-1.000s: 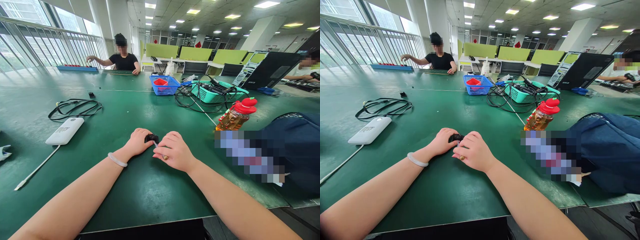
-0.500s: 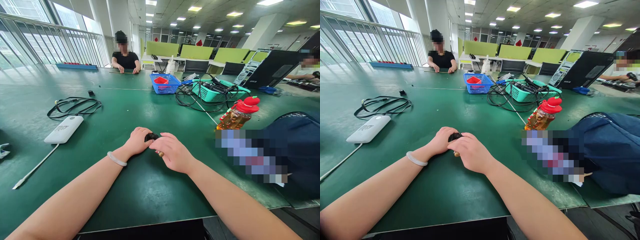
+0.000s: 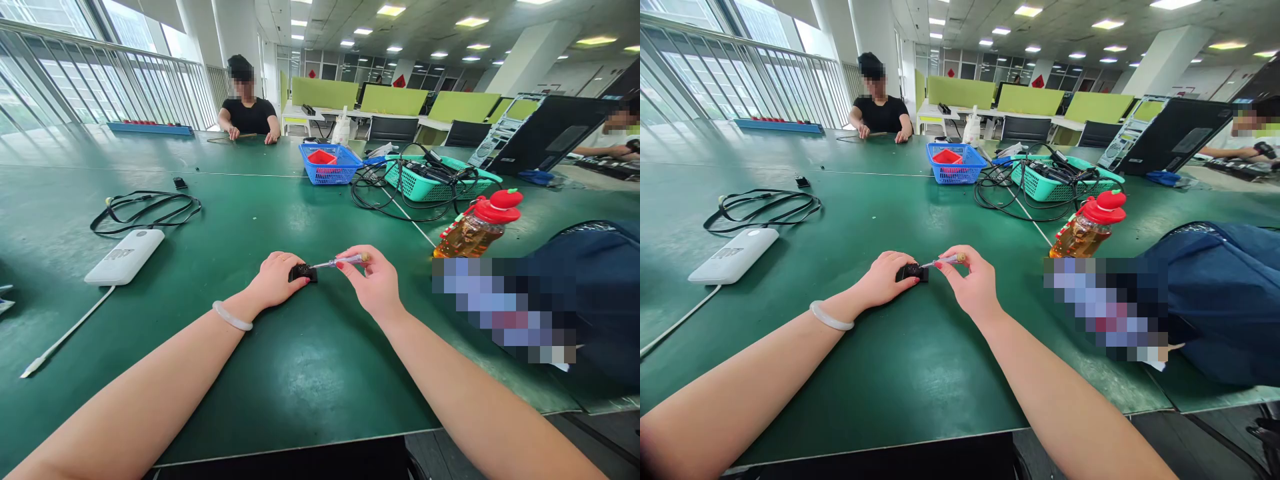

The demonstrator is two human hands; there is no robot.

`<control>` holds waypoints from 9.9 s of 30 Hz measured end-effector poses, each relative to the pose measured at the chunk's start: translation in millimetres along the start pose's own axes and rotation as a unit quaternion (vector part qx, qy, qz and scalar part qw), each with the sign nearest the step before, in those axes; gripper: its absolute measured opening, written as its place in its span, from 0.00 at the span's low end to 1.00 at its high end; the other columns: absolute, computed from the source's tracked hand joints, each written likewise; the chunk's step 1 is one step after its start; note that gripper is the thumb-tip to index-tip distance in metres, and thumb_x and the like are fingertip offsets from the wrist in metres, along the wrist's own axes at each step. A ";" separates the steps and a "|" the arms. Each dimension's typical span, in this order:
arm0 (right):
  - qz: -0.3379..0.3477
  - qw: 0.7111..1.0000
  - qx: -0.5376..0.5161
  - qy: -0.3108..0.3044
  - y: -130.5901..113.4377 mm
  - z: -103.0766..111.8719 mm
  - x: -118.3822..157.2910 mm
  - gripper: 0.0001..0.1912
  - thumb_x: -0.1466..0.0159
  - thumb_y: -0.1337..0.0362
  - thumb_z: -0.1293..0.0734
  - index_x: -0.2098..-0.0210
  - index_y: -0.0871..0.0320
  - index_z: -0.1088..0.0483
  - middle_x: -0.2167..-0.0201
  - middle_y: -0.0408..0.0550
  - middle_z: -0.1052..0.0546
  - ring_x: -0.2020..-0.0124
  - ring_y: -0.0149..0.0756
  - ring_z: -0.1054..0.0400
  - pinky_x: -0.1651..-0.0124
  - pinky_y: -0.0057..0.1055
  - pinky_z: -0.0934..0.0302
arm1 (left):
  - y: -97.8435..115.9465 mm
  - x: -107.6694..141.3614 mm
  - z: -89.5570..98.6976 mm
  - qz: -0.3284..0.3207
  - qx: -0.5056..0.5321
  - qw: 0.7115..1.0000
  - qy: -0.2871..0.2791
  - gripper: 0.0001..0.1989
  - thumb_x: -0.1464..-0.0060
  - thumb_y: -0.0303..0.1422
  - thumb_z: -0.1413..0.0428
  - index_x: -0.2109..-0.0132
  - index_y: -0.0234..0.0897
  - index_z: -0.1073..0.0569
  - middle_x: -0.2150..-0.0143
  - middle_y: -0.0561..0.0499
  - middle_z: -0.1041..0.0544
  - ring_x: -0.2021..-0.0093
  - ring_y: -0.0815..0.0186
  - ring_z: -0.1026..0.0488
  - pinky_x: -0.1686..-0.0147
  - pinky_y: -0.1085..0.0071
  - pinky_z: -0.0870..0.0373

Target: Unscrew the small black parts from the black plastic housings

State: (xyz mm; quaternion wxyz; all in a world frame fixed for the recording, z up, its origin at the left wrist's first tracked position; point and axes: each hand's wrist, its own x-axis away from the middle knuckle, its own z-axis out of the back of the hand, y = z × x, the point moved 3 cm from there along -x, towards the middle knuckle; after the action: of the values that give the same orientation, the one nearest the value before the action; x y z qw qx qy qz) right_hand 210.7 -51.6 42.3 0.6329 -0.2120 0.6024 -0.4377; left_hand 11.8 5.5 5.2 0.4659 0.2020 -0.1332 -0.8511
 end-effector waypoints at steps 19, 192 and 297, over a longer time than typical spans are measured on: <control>0.154 0.975 0.149 -0.059 -16.1 -5.2 9.3 0.06 0.37 0.59 0.31 0.68 0.51 0.32 0.71 0.43 0.22 0.67 0.38 0.27 0.50 0.42 0.31 | 2.9 0.4 0.9 0.006 -0.008 1.000 0.004 0.15 0.44 0.42 0.44 0.53 0.42 0.26 0.48 0.48 0.23 0.42 0.51 0.33 0.39 0.52 0.39; -0.275 0.950 -0.131 0.073 48.1 11.7 -10.9 0.17 0.47 0.51 0.26 0.65 0.54 0.26 0.75 0.38 0.30 0.78 0.26 0.38 0.72 0.28 0.39 | 7.2 3.0 0.3 -0.077 0.050 0.996 -0.009 0.17 0.47 0.45 0.40 0.54 0.41 0.23 0.47 0.47 0.24 0.42 0.53 0.33 0.38 0.52 0.40; -0.078 0.986 0.056 -0.140 17.0 -10.0 3.0 0.11 0.36 0.56 0.36 0.63 0.55 0.24 0.64 0.47 0.22 0.62 0.38 0.28 0.57 0.35 0.36 | 2.9 3.8 9.8 0.116 -0.082 0.988 0.063 0.19 0.39 0.32 0.56 0.49 0.41 0.24 0.48 0.44 0.24 0.42 0.50 0.36 0.42 0.50 0.37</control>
State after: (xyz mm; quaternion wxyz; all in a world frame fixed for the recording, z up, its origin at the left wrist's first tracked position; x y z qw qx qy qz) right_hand 206.0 -42.5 25.2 0.6854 -0.2820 0.4643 -0.4850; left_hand 7.5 1.1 14.2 0.5839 0.1998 -0.0553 -0.7849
